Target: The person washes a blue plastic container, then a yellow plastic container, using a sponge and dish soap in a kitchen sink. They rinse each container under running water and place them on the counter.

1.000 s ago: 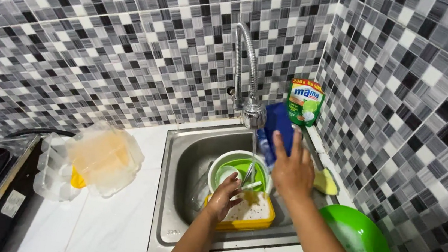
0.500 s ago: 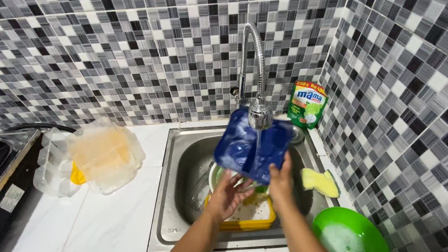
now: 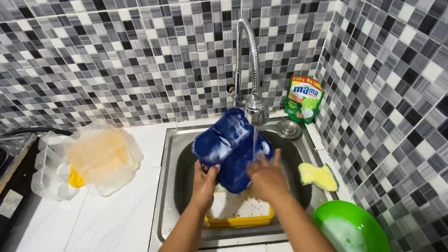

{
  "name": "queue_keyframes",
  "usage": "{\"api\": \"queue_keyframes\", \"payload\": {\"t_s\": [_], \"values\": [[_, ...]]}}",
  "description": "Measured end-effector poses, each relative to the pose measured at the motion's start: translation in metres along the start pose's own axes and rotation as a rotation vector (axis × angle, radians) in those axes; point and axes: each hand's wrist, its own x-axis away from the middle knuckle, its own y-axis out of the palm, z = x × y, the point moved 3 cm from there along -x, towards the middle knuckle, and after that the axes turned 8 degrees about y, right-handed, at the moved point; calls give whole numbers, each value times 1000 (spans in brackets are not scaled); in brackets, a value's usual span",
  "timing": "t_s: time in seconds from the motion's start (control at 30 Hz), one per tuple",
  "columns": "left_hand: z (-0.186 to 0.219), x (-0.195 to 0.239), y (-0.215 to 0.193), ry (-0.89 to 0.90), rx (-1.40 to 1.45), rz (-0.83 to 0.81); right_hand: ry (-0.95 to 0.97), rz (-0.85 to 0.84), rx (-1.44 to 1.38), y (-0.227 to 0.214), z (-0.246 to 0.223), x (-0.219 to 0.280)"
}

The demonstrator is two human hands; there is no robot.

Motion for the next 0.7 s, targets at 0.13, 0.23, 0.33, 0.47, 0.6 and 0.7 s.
{"api": "queue_keyframes", "payload": {"t_s": [0.13, 0.23, 0.33, 0.47, 0.6, 0.7], "values": [[3, -5, -10, 16, -54, -8, -226, -128, -60, 45, -1, -15], [33, -4, -6, -85, -170, -6, -123, 204, -18, 66, 32, -33], [49, 5, 4, -112, -79, 28, -146, 257, 149, 91, 34, -49], [25, 11, 0, -7, 71, 22, -97, 145, 24, 78, 14, -40], [55, 9, -3, -14, -137, -1, -62, -20, -147, 77, 15, -30], [61, 7, 2, -272, -33, -83, 14, -79, -95, 8, 12, -3]]}}
